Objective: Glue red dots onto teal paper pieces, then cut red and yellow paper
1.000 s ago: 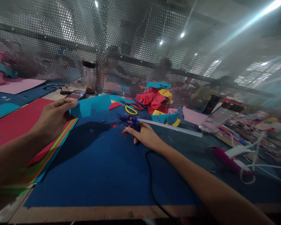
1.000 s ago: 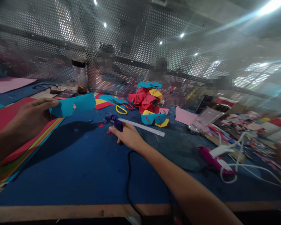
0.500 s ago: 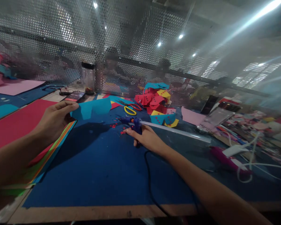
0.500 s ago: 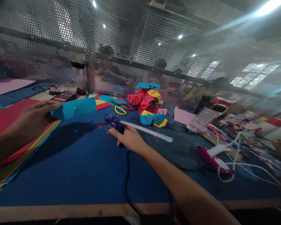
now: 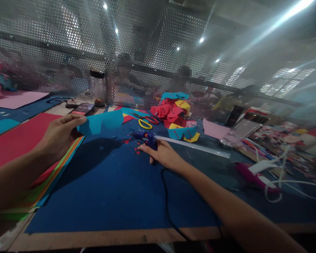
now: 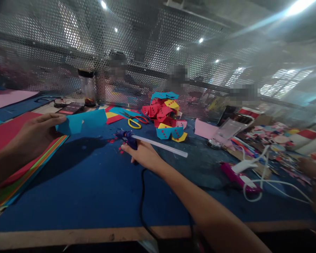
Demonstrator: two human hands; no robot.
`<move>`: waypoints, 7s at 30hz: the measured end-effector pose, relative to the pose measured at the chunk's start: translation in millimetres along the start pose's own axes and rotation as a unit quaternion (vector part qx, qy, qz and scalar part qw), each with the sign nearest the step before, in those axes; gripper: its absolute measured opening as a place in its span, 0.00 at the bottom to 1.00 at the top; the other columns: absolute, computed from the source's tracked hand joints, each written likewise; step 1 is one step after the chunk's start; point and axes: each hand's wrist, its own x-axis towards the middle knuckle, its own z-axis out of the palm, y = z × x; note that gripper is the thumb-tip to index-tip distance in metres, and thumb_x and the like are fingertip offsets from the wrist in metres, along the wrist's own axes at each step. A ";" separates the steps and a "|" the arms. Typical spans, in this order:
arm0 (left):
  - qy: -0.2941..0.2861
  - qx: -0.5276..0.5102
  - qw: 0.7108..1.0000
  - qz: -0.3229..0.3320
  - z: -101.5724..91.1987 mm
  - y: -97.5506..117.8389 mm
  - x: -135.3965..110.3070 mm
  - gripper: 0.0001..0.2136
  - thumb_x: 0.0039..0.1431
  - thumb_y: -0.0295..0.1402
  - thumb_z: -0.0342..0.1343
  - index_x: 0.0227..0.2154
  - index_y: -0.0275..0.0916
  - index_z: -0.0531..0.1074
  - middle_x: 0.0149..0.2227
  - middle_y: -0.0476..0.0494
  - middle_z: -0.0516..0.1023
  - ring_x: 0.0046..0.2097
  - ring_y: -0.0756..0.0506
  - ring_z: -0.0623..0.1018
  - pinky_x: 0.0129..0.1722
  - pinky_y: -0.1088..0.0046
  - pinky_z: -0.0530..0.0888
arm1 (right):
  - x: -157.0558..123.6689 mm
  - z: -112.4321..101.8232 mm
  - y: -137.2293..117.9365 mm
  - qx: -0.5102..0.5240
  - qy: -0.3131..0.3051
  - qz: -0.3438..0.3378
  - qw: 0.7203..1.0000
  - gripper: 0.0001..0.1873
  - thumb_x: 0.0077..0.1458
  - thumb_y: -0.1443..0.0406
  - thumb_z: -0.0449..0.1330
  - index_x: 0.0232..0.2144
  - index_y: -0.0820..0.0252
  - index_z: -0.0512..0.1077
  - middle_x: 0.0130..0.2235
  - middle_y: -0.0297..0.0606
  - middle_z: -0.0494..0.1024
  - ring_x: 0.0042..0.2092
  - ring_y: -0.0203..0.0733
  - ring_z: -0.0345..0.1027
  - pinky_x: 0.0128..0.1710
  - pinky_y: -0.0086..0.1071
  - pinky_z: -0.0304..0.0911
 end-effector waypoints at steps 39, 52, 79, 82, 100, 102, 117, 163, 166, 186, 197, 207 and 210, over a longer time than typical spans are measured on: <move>-0.008 -0.001 1.000 0.005 0.3 2.3 -1.6 0.11 0.38 0.35 0.72 0.26 0.38 0.77 0.30 0.51 0.75 0.33 0.50 0.73 0.30 0.77 0.73 | -1.1 2.1 -7.4 0.032 -0.027 0.010 0.999 0.22 0.62 0.51 0.58 0.51 0.58 0.74 0.29 0.34 0.80 0.24 0.35 0.71 0.28 0.28 0.66; -0.009 -0.003 1.000 -0.003 -0.6 1.5 -0.9 0.14 0.36 0.36 0.73 0.27 0.38 0.77 0.30 0.51 0.75 0.34 0.50 0.73 0.30 0.78 0.73 | 7.0 -8.3 0.9 -0.024 0.017 -0.005 1.000 0.25 0.63 0.50 0.56 0.53 0.60 0.74 0.19 0.31 0.74 0.26 0.40 0.72 0.32 0.31 0.64; -0.018 -0.002 1.000 0.011 -2.0 -1.2 0.6 0.13 0.38 0.36 0.72 0.27 0.38 0.78 0.29 0.51 0.76 0.32 0.50 0.73 0.30 0.76 0.72 | 19.3 -3.5 10.3 -0.003 -0.022 0.023 1.000 0.30 0.62 0.46 0.55 0.52 0.64 0.75 0.21 0.36 0.77 0.21 0.39 0.68 0.27 0.32 0.63; -0.024 0.003 1.000 0.008 -1.0 0.2 -0.3 0.11 0.39 0.36 0.72 0.26 0.39 0.78 0.29 0.51 0.76 0.33 0.49 0.74 0.31 0.75 0.73 | 19.6 -3.6 10.3 0.021 -0.027 0.021 0.999 0.29 0.62 0.48 0.56 0.52 0.65 0.75 0.21 0.36 0.77 0.21 0.38 0.68 0.27 0.32 0.64; -0.013 -0.003 1.000 -0.005 2.1 3.1 -2.7 0.13 0.36 0.35 0.72 0.26 0.37 0.77 0.28 0.51 0.76 0.32 0.50 0.74 0.30 0.76 0.73 | 21.1 -0.7 13.2 0.029 -0.032 0.004 0.999 0.28 0.61 0.47 0.56 0.52 0.62 0.74 0.20 0.35 0.76 0.27 0.42 0.74 0.31 0.32 0.67; -0.014 -0.004 1.000 -0.004 2.4 3.4 -3.0 0.14 0.36 0.36 0.72 0.26 0.37 0.77 0.28 0.52 0.75 0.32 0.50 0.74 0.30 0.76 0.74 | 22.2 -0.1 14.7 0.035 -0.034 0.003 0.999 0.29 0.61 0.47 0.56 0.53 0.62 0.74 0.19 0.34 0.75 0.26 0.41 0.73 0.29 0.31 0.66; -0.020 0.011 1.000 -0.007 -0.8 0.4 -0.1 0.16 0.34 0.38 0.74 0.26 0.38 0.77 0.28 0.51 0.75 0.33 0.49 0.74 0.31 0.76 0.74 | 18.2 -1.9 9.2 0.024 -0.027 -0.034 0.999 0.27 0.63 0.50 0.56 0.57 0.60 0.71 0.19 0.31 0.75 0.26 0.41 0.74 0.30 0.30 0.65; -0.017 0.009 1.000 -0.002 0.2 2.0 -2.1 0.15 0.36 0.38 0.73 0.28 0.38 0.78 0.30 0.51 0.75 0.34 0.49 0.73 0.31 0.76 0.72 | 10.5 -7.3 14.3 -0.016 -0.006 -0.016 1.000 0.24 0.62 0.48 0.57 0.50 0.58 0.75 0.19 0.31 0.75 0.26 0.41 0.73 0.28 0.30 0.64; -0.016 0.008 1.000 -0.004 0.5 1.9 -1.7 0.16 0.35 0.38 0.74 0.26 0.38 0.77 0.29 0.51 0.74 0.33 0.50 0.73 0.30 0.77 0.73 | 10.9 -6.9 16.6 -0.021 -0.017 -0.016 1.000 0.25 0.62 0.47 0.56 0.52 0.56 0.74 0.19 0.29 0.75 0.24 0.39 0.72 0.23 0.28 0.60; -0.043 0.030 0.999 -0.008 0.3 -5.2 -3.4 0.13 0.42 0.38 0.72 0.29 0.38 0.77 0.30 0.51 0.76 0.32 0.50 0.74 0.32 0.75 0.73 | 0.8 -12.6 0.1 0.101 0.126 -0.079 0.984 0.19 0.62 0.50 0.57 0.40 0.60 0.72 0.38 0.40 0.82 0.21 0.32 0.68 0.27 0.31 0.68; -0.099 0.053 0.993 -0.044 8.7 0.1 -17.2 0.15 0.44 0.42 0.72 0.31 0.39 0.77 0.29 0.50 0.77 0.31 0.48 0.77 0.31 0.75 0.75 | -20.8 6.4 -17.3 0.114 0.098 -0.104 0.983 0.17 0.57 0.50 0.62 0.34 0.57 0.71 0.27 0.32 0.73 0.26 0.35 0.67 0.25 0.29 0.63; -0.124 0.066 0.989 -0.045 12.4 -0.1 -22.4 0.15 0.45 0.42 0.71 0.30 0.40 0.77 0.27 0.49 0.78 0.29 0.48 0.77 0.29 0.75 0.74 | -23.6 8.3 -24.2 0.054 0.075 -0.115 0.989 0.16 0.59 0.52 0.60 0.29 0.56 0.69 0.24 0.30 0.69 0.26 0.35 0.63 0.26 0.28 0.58; -0.131 0.063 0.988 -0.044 11.4 -1.0 -22.0 0.13 0.46 0.42 0.71 0.31 0.40 0.77 0.27 0.49 0.78 0.29 0.48 0.77 0.29 0.76 0.74 | -23.5 8.3 -24.4 0.054 0.076 -0.120 0.988 0.16 0.60 0.52 0.60 0.28 0.56 0.68 0.24 0.29 0.67 0.26 0.34 0.60 0.25 0.28 0.56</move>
